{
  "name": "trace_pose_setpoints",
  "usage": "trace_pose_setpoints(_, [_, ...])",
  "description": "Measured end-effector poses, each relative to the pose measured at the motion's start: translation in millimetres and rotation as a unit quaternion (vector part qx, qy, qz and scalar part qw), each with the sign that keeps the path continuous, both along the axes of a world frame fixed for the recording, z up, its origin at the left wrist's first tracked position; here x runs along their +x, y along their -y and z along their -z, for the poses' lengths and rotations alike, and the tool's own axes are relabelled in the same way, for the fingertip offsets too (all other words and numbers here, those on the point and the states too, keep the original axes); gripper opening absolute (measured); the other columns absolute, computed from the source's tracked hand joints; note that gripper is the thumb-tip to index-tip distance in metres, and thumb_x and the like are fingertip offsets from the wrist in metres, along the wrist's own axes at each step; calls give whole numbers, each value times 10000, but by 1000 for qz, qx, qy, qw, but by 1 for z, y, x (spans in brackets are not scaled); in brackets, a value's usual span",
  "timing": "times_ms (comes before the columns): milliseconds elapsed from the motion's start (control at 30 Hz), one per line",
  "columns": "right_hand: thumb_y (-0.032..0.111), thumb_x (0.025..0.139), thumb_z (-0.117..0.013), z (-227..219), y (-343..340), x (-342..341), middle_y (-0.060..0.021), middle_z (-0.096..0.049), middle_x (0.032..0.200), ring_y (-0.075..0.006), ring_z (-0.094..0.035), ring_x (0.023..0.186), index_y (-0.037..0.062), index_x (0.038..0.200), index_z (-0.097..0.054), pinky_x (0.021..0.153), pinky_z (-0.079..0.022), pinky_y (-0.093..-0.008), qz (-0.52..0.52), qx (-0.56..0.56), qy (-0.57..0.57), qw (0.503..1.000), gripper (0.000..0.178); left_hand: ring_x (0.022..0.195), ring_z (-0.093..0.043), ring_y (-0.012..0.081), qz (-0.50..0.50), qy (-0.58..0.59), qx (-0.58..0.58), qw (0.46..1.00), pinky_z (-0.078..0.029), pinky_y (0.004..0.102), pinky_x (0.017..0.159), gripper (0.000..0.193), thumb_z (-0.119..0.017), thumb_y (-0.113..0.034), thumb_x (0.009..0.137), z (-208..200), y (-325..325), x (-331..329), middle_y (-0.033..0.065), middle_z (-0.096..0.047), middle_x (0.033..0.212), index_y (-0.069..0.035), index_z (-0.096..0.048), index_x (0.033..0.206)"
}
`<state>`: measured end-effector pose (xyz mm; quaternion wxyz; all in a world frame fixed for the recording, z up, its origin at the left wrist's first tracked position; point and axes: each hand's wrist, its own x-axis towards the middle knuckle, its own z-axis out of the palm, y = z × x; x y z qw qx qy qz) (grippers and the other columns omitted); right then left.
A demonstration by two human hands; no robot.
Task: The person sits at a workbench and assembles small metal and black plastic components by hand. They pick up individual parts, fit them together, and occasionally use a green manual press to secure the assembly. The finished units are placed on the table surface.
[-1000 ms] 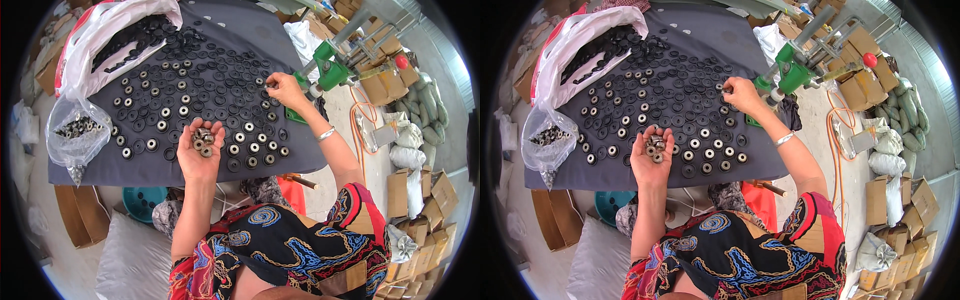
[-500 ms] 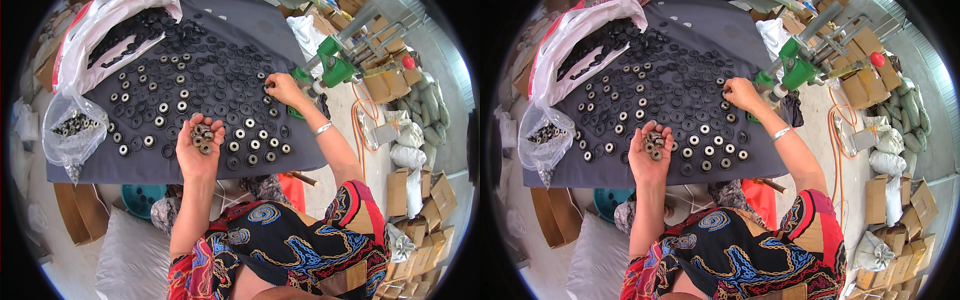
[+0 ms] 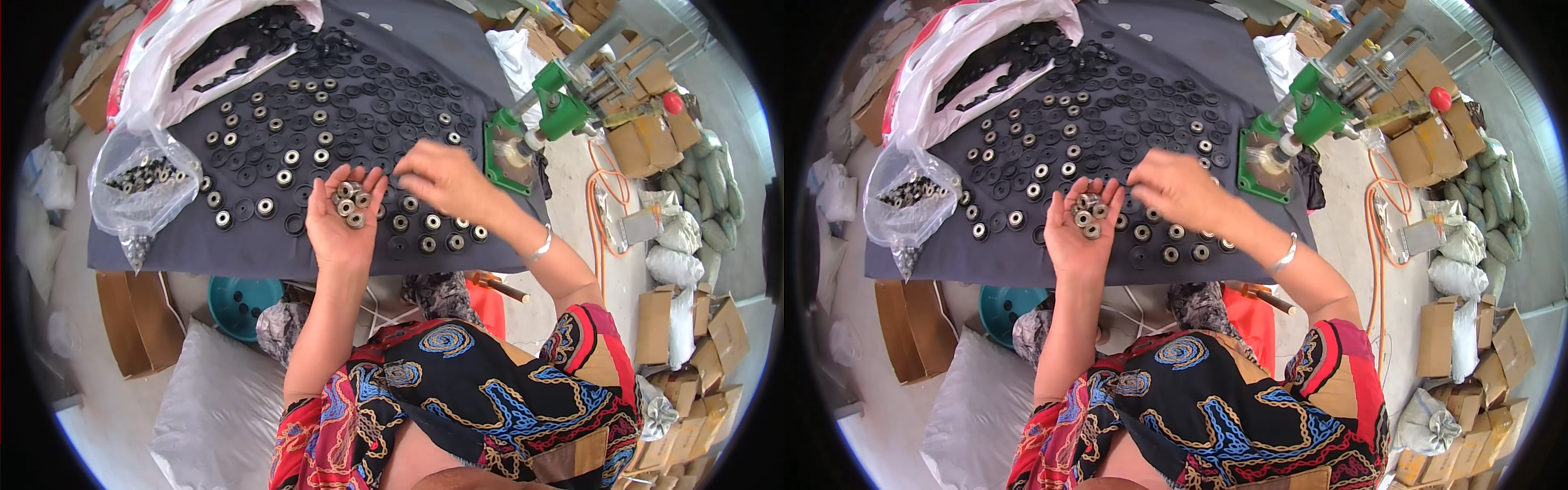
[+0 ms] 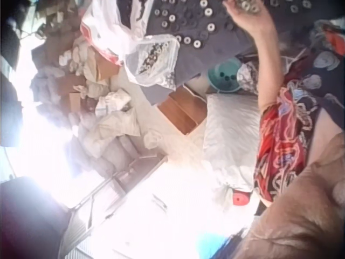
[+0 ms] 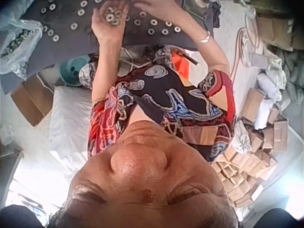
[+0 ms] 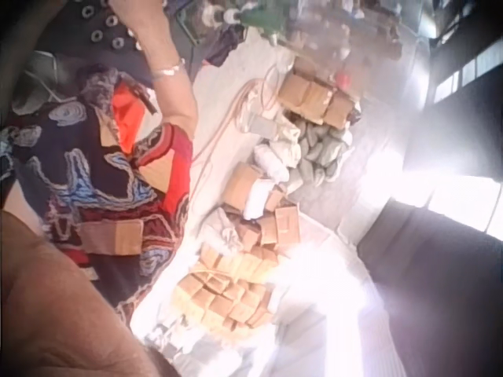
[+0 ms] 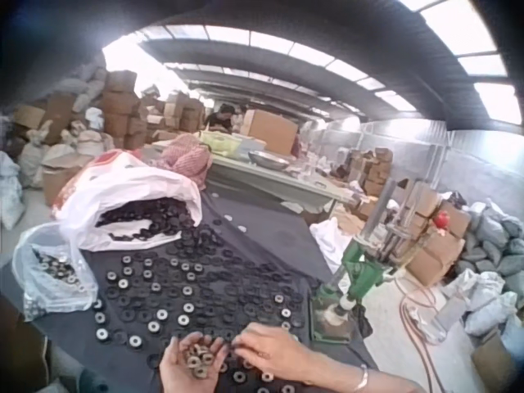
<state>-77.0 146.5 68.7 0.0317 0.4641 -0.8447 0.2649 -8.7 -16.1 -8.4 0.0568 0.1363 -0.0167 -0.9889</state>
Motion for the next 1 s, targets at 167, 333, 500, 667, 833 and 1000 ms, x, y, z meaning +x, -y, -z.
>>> trace_pose_setpoints(167, [197,806,-667,11,32,36,-115,-590,860,-314,-612,780,42,931,-641,685,-502,-410,-32,-21,59,998,201,1064,-581,360,13,-7,-46,999,-460,473,948,444,-336,-376,1011,-3,-1,3,168,-581,1047,4,-557,1078])
trace_pose_setpoints(333, [218,802,-643,24,50,46,-158,-581,875,-351,-610,797,17,898,-632,704,-492,-451,8,47,65,997,223,1018,-586,381,-25,-6,-114,993,-469,511,934,431,-335,-364,1005,-4,0,4,181,-580,1040,12,-533,1077])
trace_pose_setpoints(500, [150,740,-658,23,58,38,-120,-557,855,-264,-588,739,16,957,-633,651,-483,-370,-3,8,114,993,256,1022,-587,362,-54,-5,-184,981,-469,486,942,428,-340,-361,1009,-10,3,7,169,-573,1051,14,-524,1106])
trace_pose_setpoints(667, [100,736,-690,19,48,31,-83,-562,808,-186,-584,646,25,894,-646,585,-481,-316,-6,-55,104,993,181,1051,-574,354,-10,15,-91,996,-469,466,940,421,-364,-344,1008,-6,4,5,168,-582,1060,25,-541,1105])
trace_pose_setpoints(833, [102,732,-697,2,2,-47,-91,-636,796,-171,-614,636,16,901,-667,602,-498,-293,158,-112,36,980,193,1017,-578,375,-5,21,-35,999,-486,491,926,400,-398,-318,1001,-8,4,6,182,-571,1032,43,-552,1076])
trace_pose_setpoints(1000, [140,731,-692,33,-82,-159,-134,-677,734,-225,-653,647,-8,892,-688,642,-508,-319,321,-35,-4,946,219,1000,-585,369,3,2,-50,999,-498,479,913,383,-424,-308,993,-8,6,6,182,-580,1013,42,-562,1064])
